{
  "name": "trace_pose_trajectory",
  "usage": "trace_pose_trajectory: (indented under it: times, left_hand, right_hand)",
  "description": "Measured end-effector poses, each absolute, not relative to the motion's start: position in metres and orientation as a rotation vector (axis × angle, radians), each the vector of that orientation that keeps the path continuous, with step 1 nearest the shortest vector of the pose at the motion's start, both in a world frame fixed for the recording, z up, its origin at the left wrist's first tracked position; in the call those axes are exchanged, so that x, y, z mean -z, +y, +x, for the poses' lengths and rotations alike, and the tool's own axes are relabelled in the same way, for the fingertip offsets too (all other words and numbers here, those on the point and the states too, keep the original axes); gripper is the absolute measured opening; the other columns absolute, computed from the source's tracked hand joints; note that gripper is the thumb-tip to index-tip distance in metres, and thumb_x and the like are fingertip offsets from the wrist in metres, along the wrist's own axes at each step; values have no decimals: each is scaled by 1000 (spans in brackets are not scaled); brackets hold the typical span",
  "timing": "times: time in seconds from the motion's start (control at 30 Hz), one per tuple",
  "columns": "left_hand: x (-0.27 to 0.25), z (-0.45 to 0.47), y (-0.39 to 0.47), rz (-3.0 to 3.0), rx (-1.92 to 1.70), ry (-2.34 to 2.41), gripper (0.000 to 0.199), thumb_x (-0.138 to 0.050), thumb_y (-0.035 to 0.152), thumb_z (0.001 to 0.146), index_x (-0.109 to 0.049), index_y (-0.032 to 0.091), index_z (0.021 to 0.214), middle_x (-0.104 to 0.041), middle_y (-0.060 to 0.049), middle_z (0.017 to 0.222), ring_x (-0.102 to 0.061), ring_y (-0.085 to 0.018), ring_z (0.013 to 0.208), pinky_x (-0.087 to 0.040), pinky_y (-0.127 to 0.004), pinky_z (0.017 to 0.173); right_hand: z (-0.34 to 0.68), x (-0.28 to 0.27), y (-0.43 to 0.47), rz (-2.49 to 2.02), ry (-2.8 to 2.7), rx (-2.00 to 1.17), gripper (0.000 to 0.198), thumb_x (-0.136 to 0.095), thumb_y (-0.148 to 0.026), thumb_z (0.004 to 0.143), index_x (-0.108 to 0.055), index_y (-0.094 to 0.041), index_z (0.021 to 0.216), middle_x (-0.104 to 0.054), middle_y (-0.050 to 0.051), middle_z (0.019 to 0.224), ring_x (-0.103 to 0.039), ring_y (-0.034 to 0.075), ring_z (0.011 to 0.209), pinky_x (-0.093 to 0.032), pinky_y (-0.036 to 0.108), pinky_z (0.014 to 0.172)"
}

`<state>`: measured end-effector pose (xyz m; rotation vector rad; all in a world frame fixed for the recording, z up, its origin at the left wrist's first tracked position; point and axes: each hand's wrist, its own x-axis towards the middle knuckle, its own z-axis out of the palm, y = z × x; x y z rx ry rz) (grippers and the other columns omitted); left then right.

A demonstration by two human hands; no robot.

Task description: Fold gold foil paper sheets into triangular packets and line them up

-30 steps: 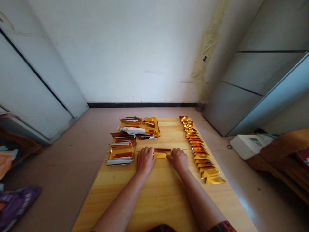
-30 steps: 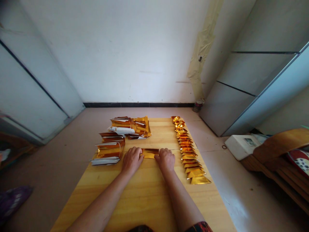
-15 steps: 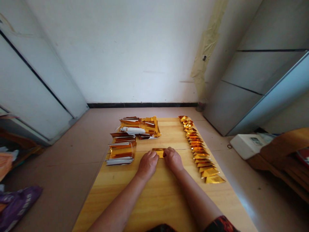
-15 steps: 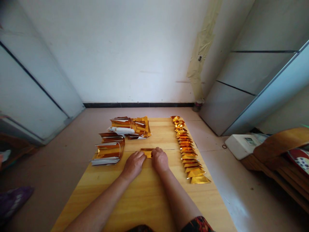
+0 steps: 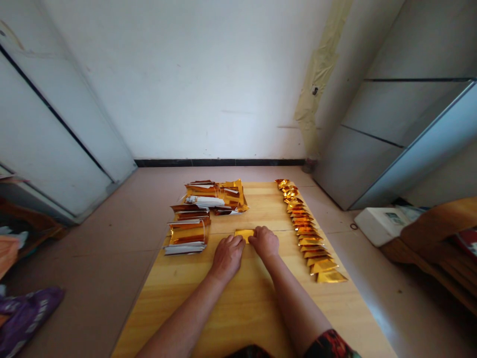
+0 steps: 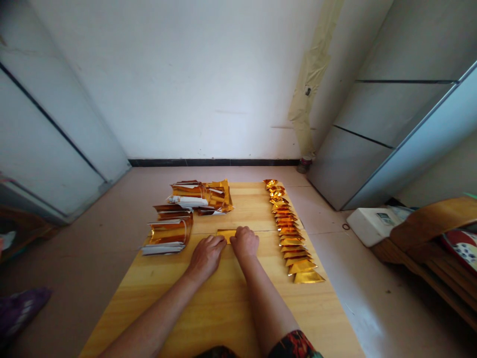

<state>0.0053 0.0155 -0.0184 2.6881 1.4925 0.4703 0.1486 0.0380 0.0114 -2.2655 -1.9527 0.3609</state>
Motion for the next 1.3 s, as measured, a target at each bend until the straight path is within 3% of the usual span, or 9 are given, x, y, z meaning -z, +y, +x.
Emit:
trace_pose_trajectory:
  times: [0.4,0.53,0.63,0.9,1.1,1.2,1.3]
  left_hand:
    - [25,5,13,2758,-419,1549,34,-47,8,83,-58,20,113,-62,-5,116,-54,-22,96,-44,-36,78]
    - [24,5,12,2750,-417,1542,35,-47,8,83,-58,20,114,-62,-5,118,-55,-23,96,-44,-38,78]
    - [20,6,11,2731,-405,1551,32,-48,11,84,-59,20,113,-63,-5,116,-56,-23,94,-44,-39,76]
    - [27,-4,14,2689,-578,1453,36,-47,6,81,-62,22,110,-64,-6,115,-58,-21,98,-46,-37,82]
    - [37,-17,17,2744,-709,1370,35,-43,4,82,-66,19,105,-65,-6,115,-61,-20,97,-48,-35,85]
    - [32,-17,15,2748,-685,1392,35,-46,6,81,-66,22,106,-67,-5,113,-61,-21,97,-48,-38,82]
    - [24,-15,13,2722,-663,1437,35,-48,8,81,-66,24,105,-67,-4,112,-59,-22,99,-45,-40,81]
  right_hand:
    - [182,-16,37,-2363,-1732,-480,15,-53,-19,74,-66,-18,81,-68,8,85,-62,17,75,-35,23,59]
    - [173,-17,37,-1958,-1743,-457,15,-51,-12,71,-63,-18,78,-66,3,81,-57,12,70,-35,19,60]
    - [159,-13,37,-1718,-1819,-700,16,-52,-9,69,-63,-18,76,-65,0,73,-56,11,67,-36,17,60]
    - [157,-1,42,-2046,-1931,-629,20,-49,-8,72,-65,-19,77,-69,4,79,-59,14,72,-33,21,60]
    - [147,-11,39,-2182,-1954,-574,15,-53,-24,75,-63,-20,85,-68,7,89,-62,18,79,-36,24,61]
    - [140,-14,37,-2234,-1947,-523,25,-58,-37,74,-62,-19,90,-66,9,95,-63,21,82,-39,26,63]
    - [137,-16,36,-2269,-1959,-515,29,-59,-40,73,-61,-19,93,-65,9,98,-63,21,84,-41,27,65]
